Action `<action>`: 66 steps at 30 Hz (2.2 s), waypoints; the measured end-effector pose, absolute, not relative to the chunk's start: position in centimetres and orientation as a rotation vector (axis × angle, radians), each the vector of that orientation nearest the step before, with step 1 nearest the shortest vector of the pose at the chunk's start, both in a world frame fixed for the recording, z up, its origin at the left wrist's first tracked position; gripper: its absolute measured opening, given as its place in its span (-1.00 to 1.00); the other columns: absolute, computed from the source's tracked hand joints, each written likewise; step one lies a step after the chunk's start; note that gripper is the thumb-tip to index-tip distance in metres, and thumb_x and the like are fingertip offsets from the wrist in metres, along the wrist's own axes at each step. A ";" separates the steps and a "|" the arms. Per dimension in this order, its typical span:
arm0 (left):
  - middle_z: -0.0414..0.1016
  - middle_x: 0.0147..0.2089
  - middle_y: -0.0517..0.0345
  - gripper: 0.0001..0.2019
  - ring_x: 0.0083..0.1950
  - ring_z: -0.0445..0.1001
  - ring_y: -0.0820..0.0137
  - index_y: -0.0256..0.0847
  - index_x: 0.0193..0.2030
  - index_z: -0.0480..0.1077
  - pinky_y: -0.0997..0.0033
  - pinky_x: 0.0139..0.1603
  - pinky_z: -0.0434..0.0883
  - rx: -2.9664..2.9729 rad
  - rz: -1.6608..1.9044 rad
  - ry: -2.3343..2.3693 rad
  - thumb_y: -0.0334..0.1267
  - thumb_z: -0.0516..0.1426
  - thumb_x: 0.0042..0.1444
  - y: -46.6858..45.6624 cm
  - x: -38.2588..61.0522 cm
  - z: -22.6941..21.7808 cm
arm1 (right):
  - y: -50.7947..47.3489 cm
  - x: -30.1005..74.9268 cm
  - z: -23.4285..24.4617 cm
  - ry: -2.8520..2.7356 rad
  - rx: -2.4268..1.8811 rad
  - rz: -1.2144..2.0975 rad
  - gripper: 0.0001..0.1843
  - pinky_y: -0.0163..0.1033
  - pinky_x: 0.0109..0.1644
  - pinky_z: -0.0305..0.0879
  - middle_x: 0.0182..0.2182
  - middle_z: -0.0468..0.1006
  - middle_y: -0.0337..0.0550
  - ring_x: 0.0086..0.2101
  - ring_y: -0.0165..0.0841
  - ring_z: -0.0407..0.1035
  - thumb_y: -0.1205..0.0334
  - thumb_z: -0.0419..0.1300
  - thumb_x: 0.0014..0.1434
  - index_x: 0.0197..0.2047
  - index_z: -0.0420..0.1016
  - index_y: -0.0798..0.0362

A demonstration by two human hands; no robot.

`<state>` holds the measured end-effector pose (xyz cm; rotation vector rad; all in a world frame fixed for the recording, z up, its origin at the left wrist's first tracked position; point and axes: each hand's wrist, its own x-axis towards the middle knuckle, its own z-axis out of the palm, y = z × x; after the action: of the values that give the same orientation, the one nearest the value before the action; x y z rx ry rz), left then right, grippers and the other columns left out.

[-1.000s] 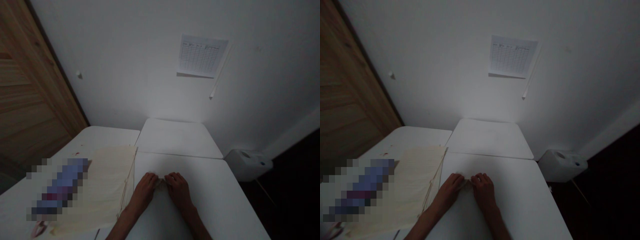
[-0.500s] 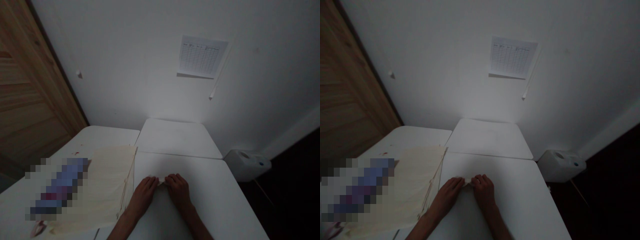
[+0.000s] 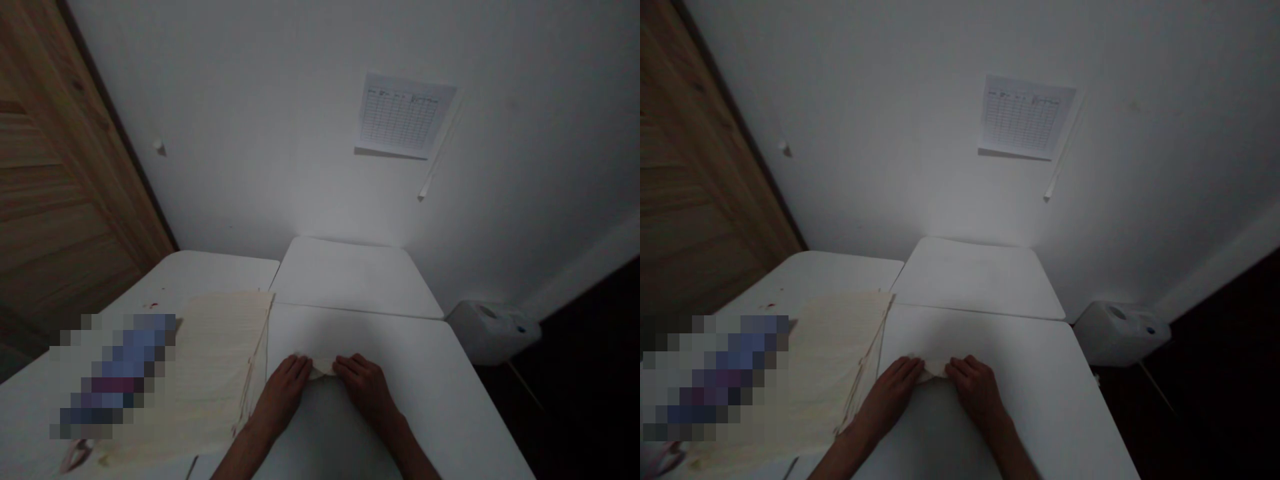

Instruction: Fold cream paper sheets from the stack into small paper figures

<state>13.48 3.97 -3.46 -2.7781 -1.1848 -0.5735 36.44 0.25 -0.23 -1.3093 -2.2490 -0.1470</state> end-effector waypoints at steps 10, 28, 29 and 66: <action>0.48 -0.12 -0.05 -0.66 -0.02 0.41 0.16 -0.30 -0.05 0.40 0.17 -0.02 0.42 -2.704 -0.419 -1.551 -0.59 0.04 0.04 3.9 15.2 -0.4 | 0.6 36.0 -0.2 -2.184 -1.345 -0.127 -0.73 -0.23 -0.18 0.40 -0.20 0.61 -0.12 -0.25 -0.29 0.44 0.43 0.12 0.21 -0.11 0.53 -0.05; 0.48 -0.18 -0.01 -0.77 -0.10 0.45 0.27 -0.22 -0.28 0.43 0.31 -0.08 0.35 -2.854 -0.236 -1.623 -0.54 -0.01 0.13 5.5 15.8 2.8 | 1.6 35.6 0.7 -1.992 -1.494 0.115 -0.79 -0.24 -0.18 0.37 -0.33 0.63 -0.19 -0.31 -0.31 0.48 0.34 0.12 0.20 -0.22 0.57 -0.06; 0.48 -0.20 0.01 -0.78 -0.13 0.46 0.28 -0.21 -0.29 0.43 0.34 -0.11 0.35 -2.868 -0.237 -1.625 -0.50 -0.01 0.15 5.7 15.7 2.9 | 1.7 35.6 0.9 -1.959 -1.513 0.160 -0.79 -0.24 -0.17 0.38 -0.32 0.64 -0.19 -0.30 -0.30 0.50 0.33 0.11 0.20 -0.22 0.58 -0.06; 0.45 0.00 -0.08 -0.71 0.06 0.39 0.17 -0.29 -0.08 0.43 0.14 0.10 0.35 -2.862 -0.122 -1.373 -0.58 0.02 0.13 5.2 15.2 2.1 | 1.2 34.3 1.7 -2.237 -1.743 0.011 -0.80 -0.31 -0.19 0.23 -0.31 0.56 -0.20 -0.22 -0.29 0.36 0.48 0.14 0.18 -0.26 0.53 0.02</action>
<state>15.22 5.20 2.12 -2.8617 -1.3728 -0.1224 34.34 1.23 1.67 -1.7430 -2.2367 0.0105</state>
